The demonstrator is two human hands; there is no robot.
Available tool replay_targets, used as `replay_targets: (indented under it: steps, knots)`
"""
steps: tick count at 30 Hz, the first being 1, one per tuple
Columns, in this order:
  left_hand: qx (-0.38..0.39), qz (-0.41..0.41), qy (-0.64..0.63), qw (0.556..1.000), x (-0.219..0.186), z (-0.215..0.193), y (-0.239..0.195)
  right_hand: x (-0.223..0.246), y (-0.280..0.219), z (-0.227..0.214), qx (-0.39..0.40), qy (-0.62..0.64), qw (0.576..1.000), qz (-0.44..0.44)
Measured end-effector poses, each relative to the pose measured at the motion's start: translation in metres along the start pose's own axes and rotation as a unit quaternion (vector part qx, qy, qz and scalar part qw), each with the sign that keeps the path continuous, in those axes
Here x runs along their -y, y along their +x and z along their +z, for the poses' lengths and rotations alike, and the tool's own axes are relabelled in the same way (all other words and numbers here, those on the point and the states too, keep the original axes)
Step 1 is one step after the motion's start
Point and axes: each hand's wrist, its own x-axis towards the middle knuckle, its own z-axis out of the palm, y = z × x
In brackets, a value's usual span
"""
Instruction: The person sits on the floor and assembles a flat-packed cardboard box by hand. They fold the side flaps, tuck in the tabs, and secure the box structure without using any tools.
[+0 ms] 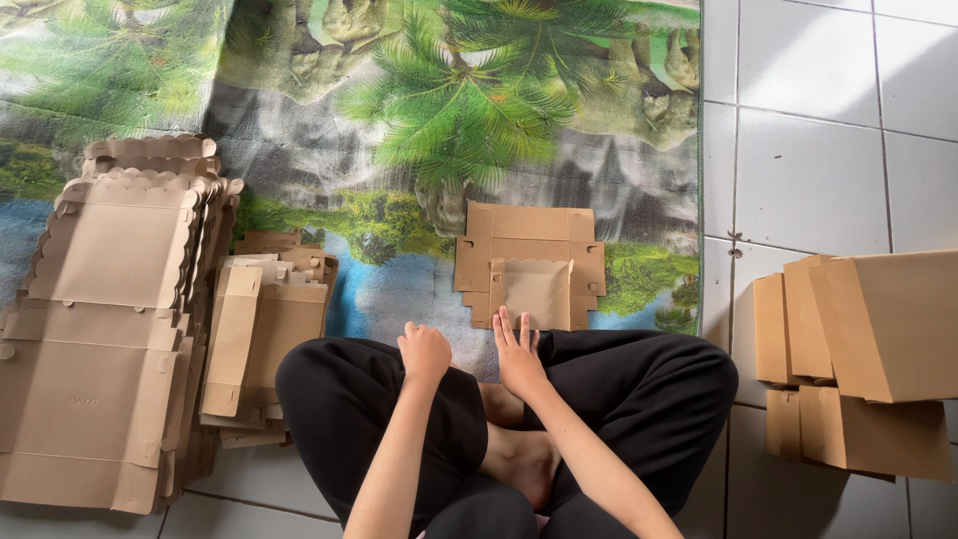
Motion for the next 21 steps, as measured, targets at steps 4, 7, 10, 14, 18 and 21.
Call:
replay_targets:
  steps: [4,7,10,14,18,21]
  knots:
    - [-0.009,0.017,-0.003,1.000,-0.001,-0.004,0.000,0.001,-0.002,-0.001,-0.002,0.003,1.000,-0.001]
    - [-0.017,0.024,-0.008,1.000,-0.002,-0.004,0.004,0.001,-0.001,-0.002,0.000,0.017,1.000,0.001]
    - [-0.008,0.022,-0.024,0.999,-0.002,0.001,0.009,0.002,-0.002,-0.004,0.002,0.031,0.999,0.003]
    - [0.014,0.035,-0.034,0.999,-0.002,0.004,0.015,0.003,-0.002,-0.004,0.004,0.030,1.000,0.008]
    - [0.076,0.072,-0.037,0.994,-0.001,-0.001,0.018,0.004,-0.002,-0.004,0.008,0.030,0.999,0.010]
    - [0.094,0.074,-0.025,0.993,-0.004,-0.018,0.013,0.001,0.001,0.000,0.004,0.030,1.000,0.009]
